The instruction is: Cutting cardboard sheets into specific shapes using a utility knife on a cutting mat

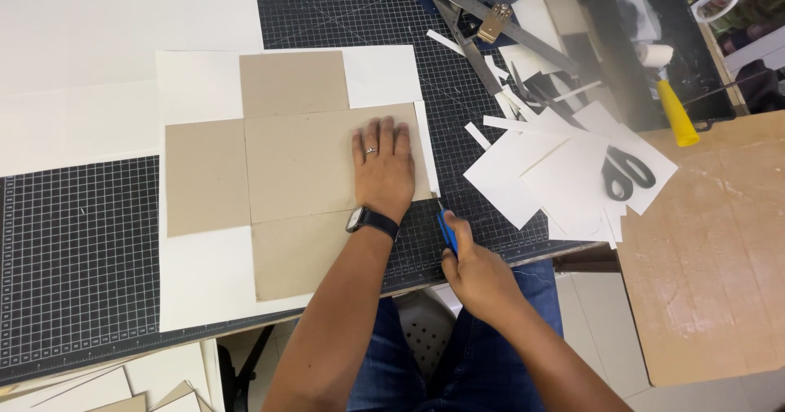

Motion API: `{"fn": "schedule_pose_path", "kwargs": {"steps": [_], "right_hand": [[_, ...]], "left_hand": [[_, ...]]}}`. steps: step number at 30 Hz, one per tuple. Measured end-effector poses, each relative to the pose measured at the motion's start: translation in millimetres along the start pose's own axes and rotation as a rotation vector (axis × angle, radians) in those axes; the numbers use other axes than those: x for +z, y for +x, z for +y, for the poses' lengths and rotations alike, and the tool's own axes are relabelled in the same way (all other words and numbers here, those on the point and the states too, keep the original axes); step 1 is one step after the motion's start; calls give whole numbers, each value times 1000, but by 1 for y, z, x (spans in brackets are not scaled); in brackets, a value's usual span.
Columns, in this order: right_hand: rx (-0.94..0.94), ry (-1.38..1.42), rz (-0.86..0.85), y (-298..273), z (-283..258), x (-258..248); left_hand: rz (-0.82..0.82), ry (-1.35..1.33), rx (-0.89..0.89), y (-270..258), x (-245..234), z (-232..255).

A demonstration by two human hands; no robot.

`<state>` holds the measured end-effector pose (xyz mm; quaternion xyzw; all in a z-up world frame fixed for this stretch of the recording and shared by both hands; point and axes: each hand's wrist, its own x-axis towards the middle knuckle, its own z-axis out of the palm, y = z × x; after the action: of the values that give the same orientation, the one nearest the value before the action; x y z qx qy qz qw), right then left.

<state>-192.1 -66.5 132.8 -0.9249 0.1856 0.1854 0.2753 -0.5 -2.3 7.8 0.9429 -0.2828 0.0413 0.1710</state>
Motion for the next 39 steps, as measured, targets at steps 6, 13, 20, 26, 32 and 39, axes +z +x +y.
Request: {"fn": "schedule_pose_path", "kwargs": {"steps": [6, 13, 20, 26, 32, 39], "right_hand": [[45, -33, 28, -11, 20, 25], [185, -71, -199, -24, -9, -47], [58, 46, 98, 19, -1, -52], [76, -1, 90, 49, 30, -48], [234, 198, 278, 11, 46, -78], [221, 684, 219, -10, 58, -32]], "left_hand": [[192, -17, 75, -1, 7, -4], [306, -46, 102, -2, 2, -7], [253, -109, 54, -2, 14, -11], [313, -420, 77, -10, 1, -25], [306, -570, -75, -114, -86, -60], [312, -491, -361, -232, -124, -87]]}}
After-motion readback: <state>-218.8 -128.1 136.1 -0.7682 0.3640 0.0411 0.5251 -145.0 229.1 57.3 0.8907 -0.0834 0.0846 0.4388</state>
